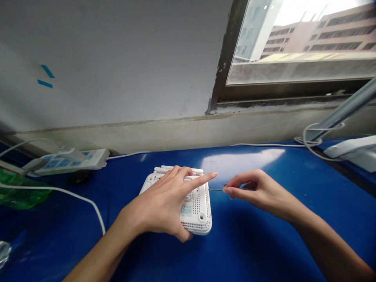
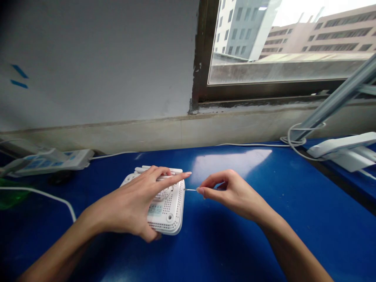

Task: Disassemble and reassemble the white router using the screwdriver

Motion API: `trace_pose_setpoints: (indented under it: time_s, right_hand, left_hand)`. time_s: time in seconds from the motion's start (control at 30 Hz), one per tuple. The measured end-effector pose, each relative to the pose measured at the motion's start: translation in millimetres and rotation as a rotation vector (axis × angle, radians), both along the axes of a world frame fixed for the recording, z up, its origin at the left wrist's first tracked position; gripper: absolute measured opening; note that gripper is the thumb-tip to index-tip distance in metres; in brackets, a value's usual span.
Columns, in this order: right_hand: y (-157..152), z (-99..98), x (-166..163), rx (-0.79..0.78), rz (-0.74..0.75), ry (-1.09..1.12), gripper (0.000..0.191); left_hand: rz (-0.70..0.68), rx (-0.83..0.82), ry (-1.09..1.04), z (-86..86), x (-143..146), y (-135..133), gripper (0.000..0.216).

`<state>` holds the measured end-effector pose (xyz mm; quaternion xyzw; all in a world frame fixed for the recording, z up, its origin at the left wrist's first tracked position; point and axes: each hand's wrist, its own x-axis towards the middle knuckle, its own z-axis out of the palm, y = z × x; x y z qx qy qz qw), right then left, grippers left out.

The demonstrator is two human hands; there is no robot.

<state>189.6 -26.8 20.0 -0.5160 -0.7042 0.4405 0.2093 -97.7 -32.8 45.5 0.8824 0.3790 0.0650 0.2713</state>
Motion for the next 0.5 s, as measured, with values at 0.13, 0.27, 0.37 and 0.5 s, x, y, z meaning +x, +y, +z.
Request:
trace_pose_setpoints:
  time_s: [0.13,0.27,0.37,0.5]
  right_hand:
    - [-0.4,-0.9,-1.5,0.017,-0.002,-0.024,0.03]
    - [-1.7,-2.7,-0.9,0.001,0.033,-0.05,0.028]
    - [-3.4,-2.5,-1.4,-0.002,0.04,-0.075,0.029]
    - [-5.4,-2.0,-6.1,-0.021,-0.009,-0.014,0.031]
  left_hand:
    - [-0.014,-0.009,0.012,-1.1,-1.1,-1.1,0.138]
    - [-0.022,-0.008,0.023,-2.1,0.0,-1.4,0.139]
    - [-0.032,-0.012,0.042,-2.1,1.0,-1.3,0.14]
    - [-0.014,0.011,0.042,0.8,0.5,-0.3,0.138]
